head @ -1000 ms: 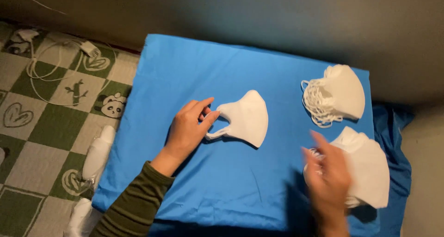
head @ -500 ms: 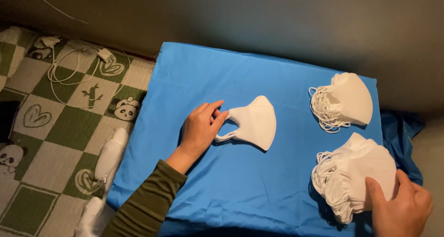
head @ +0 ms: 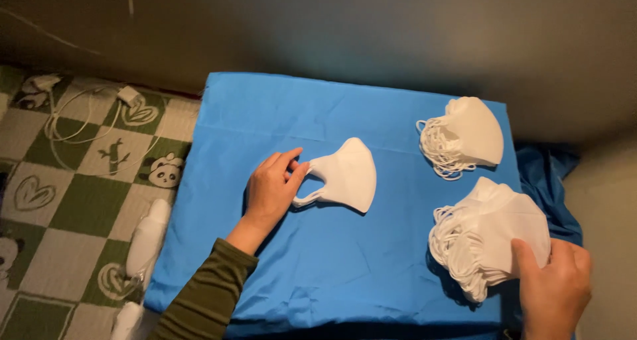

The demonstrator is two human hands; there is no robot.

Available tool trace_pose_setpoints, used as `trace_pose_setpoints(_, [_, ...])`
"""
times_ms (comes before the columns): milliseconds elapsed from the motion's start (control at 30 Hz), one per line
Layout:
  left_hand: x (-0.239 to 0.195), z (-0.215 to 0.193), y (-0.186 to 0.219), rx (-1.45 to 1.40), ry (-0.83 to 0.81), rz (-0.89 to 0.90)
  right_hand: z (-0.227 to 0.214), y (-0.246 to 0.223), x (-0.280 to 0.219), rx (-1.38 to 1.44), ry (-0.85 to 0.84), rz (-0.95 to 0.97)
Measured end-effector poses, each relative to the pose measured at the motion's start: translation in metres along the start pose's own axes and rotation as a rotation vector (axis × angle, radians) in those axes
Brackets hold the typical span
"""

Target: Folding and packaging individual face masks into plastic bags.

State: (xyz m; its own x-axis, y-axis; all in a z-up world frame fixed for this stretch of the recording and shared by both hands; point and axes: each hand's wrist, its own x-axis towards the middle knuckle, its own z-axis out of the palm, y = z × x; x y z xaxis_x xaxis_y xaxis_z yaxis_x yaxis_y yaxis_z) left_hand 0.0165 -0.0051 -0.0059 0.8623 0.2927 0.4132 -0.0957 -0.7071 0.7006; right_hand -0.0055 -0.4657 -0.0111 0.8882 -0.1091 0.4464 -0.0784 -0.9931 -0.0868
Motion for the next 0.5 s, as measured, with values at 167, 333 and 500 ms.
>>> trace_pose_setpoints(167, [0.002,-0.01,0.009,-0.072,-0.063,-0.076,-0.03,0.016,-0.001,0.112,-0.018,-0.054])
trace_pose_setpoints(333, [0.002,-0.017,0.018,-0.187,-0.069,-0.042,-0.094,-0.041,0.007,0.449,-0.115,0.053])
trace_pose_setpoints(500, [0.002,-0.033,0.042,-0.511,-0.45,0.138,-0.111,-0.14,0.028,1.045,-0.511,0.071])
